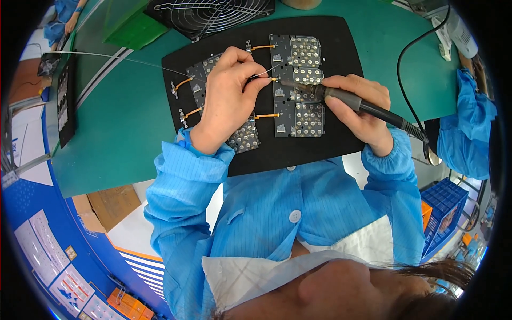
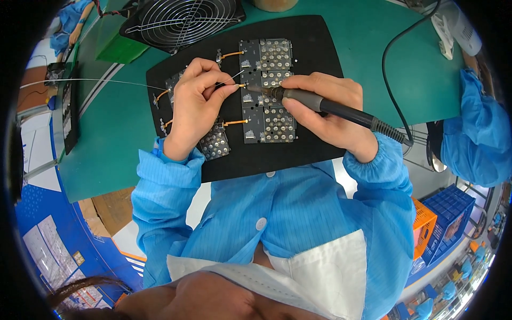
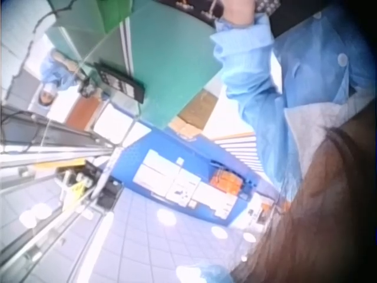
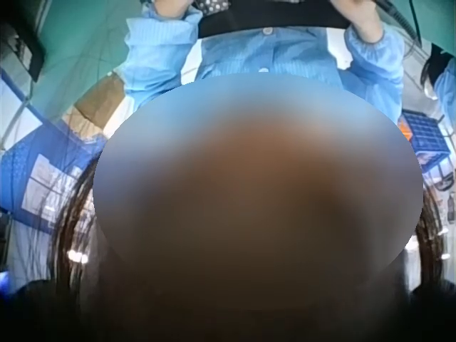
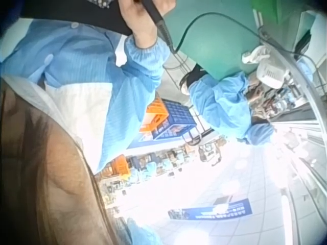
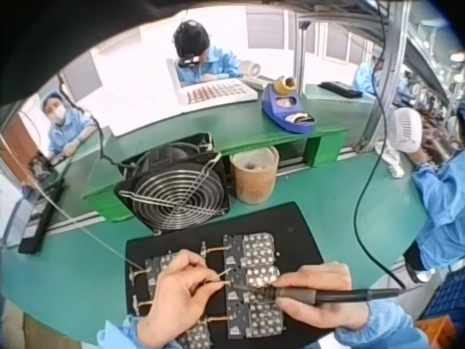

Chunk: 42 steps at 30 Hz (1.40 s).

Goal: The person solders components onto a series of circuit boards at a workstation. This is done using a soldering iron and solder wire.

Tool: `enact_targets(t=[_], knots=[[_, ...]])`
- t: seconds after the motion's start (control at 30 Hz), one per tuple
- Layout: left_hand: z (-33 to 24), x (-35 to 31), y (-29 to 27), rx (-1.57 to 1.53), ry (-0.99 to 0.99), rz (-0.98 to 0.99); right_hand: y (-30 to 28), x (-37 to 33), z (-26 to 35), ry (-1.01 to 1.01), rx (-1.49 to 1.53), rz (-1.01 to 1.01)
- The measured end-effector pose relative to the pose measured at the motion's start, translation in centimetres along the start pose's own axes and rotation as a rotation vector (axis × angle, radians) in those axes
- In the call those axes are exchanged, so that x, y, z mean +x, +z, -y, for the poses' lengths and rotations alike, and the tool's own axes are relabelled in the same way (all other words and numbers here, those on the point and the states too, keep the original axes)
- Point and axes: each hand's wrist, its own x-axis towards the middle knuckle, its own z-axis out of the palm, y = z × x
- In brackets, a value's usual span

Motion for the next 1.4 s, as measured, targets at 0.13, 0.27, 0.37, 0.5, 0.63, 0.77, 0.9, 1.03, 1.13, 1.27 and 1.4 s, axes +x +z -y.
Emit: enact_targets(t=[0.13,0.27,0.37,0.5,0.63,0.77,0.9,1.03,1.13,1.27,1.4], knots=[[-0.1,0.0,0.0,-0.019,-0.002,0.005,0.0,-0.1,-0.1,-0.009,0.000,-0.002],[-0.2,0.0,-0.2,-0.018,0.007,0.005,-0.2,0.0,0.3,0.002,-0.026,0.013],[-0.1,-0.3,-0.1,-0.003,-0.007,0.021,-0.3,-0.1,0.6,0.051,-0.017,0.041],[0.3,-0.4,0.2,-0.043,0.017,-0.006,-0.6,-0.2,0.7,0.042,-0.010,0.015],[0.5,-0.1,-0.1,-0.022,0.041,0.003,-1.3,-0.2,1.1,0.079,-0.001,-0.057],[0.2,0.1,-0.4,-0.033,0.056,0.025,-3.4,-0.3,1.4,0.134,-0.107,-0.150],[-0.1,0.2,-0.5,-0.166,-0.033,-0.003,-4.4,0.8,0.9,0.104,-0.064,-0.319],[-0.2,-0.2,-1.2,-0.163,-0.036,-0.020,-4.5,3.7,-0.5,-0.053,-0.036,-0.375],[-0.3,-0.3,-1.6,-0.096,0.017,0.011,-4.2,5.4,-3.2,-0.197,-0.285,-0.370],[-1.3,-1.0,-2.6,-0.094,-0.025,0.019,-3.1,6.7,-6.0,-0.185,-0.322,-0.299],[-1.5,-1.5,-3.4,-0.121,-0.057,0.015,-3.0,6.0,-5.3,0.030,-0.107,-0.287]])
